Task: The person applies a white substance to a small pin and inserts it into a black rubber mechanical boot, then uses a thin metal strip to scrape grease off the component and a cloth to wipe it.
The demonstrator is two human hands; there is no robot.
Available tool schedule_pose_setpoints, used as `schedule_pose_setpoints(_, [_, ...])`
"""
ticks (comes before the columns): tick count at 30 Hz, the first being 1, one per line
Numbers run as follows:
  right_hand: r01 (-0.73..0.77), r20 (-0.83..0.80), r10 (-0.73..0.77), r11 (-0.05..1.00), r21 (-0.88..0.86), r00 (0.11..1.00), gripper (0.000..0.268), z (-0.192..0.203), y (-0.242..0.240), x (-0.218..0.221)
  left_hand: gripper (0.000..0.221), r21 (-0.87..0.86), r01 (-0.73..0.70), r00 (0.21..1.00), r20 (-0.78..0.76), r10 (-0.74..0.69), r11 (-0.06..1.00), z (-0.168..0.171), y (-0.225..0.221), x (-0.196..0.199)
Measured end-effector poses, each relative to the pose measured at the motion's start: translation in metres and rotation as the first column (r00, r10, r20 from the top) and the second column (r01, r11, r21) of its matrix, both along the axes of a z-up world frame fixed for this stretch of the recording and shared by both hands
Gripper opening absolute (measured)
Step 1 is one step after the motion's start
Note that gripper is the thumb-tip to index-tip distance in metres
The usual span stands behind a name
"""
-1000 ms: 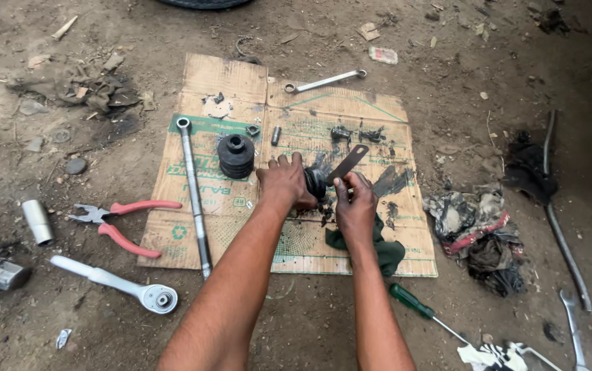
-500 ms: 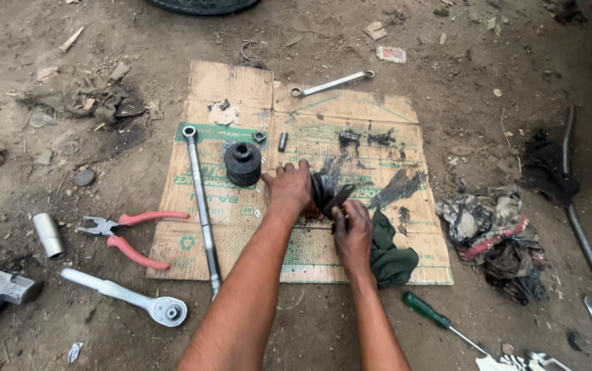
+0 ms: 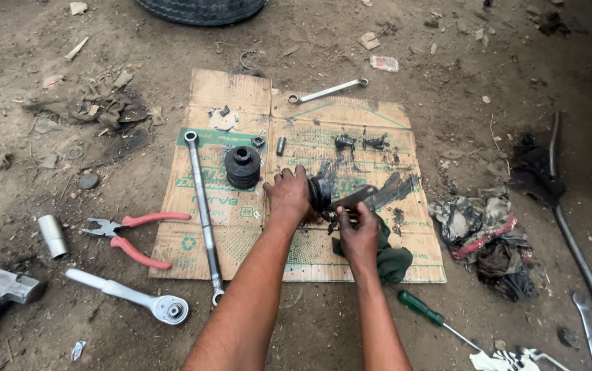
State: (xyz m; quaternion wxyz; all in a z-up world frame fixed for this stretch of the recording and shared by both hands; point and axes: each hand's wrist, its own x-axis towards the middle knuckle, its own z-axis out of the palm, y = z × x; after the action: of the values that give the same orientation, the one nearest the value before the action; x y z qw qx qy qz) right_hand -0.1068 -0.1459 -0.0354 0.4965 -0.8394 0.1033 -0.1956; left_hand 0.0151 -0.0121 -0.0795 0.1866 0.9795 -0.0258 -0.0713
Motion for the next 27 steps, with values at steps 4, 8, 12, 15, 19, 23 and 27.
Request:
schedule_pose_setpoints(4, [0.007, -0.019, 0.003, 0.872, 0.489, 1.0, 0.02, 0.011, 0.004, 0.005, 0.1, -0.044, 0.004, 0.981, -0.195, -0.013, 0.999, 0.042, 0.008, -0.012])
schedule_pose_setpoints(8, [0.106, -0.17, 0.005, 0.764, 0.636, 0.985, 0.026, 0.032, 0.005, 0.004, 0.117, -0.122, -0.076, 0.963, -0.267, 0.041, 0.99, 0.081, 0.022, -0.027])
schedule_pose_setpoints(12, [0.043, -0.157, 0.135, 0.61, 0.791, 0.978, 0.03, 0.073, 0.008, -0.004, 0.118, -0.166, -0.117, 0.962, -0.263, 0.07, 0.979, 0.078, 0.029, -0.026])
schedule_pose_setpoints(15, [0.181, -0.215, 0.112, 0.253, 0.95, 0.97, 0.044, 0.096, 0.01, -0.015, 0.119, -0.185, -0.129, 0.967, -0.239, 0.083, 0.974, 0.072, 0.027, -0.026])
schedule_pose_setpoints(19, [0.154, -0.263, 0.103, 0.592, 0.791, 0.959, 0.031, 0.085, 0.011, -0.008, 0.118, -0.24, -0.129, 0.986, -0.137, 0.098, 0.962, 0.068, 0.028, -0.036])
schedule_pose_setpoints(23, [-0.054, -0.243, 0.163, 0.914, 0.401, 0.956, 0.049, 0.062, 0.014, -0.012, 0.113, -0.233, -0.167, 0.982, -0.125, 0.141, 0.958, 0.064, 0.027, -0.038])
schedule_pose_setpoints(27, [-0.194, -0.2, 0.166, 0.972, -0.132, 0.966, 0.033, 0.042, 0.021, -0.011, 0.102, -0.221, -0.182, 0.979, -0.131, 0.155, 0.958, 0.052, 0.021, -0.028])
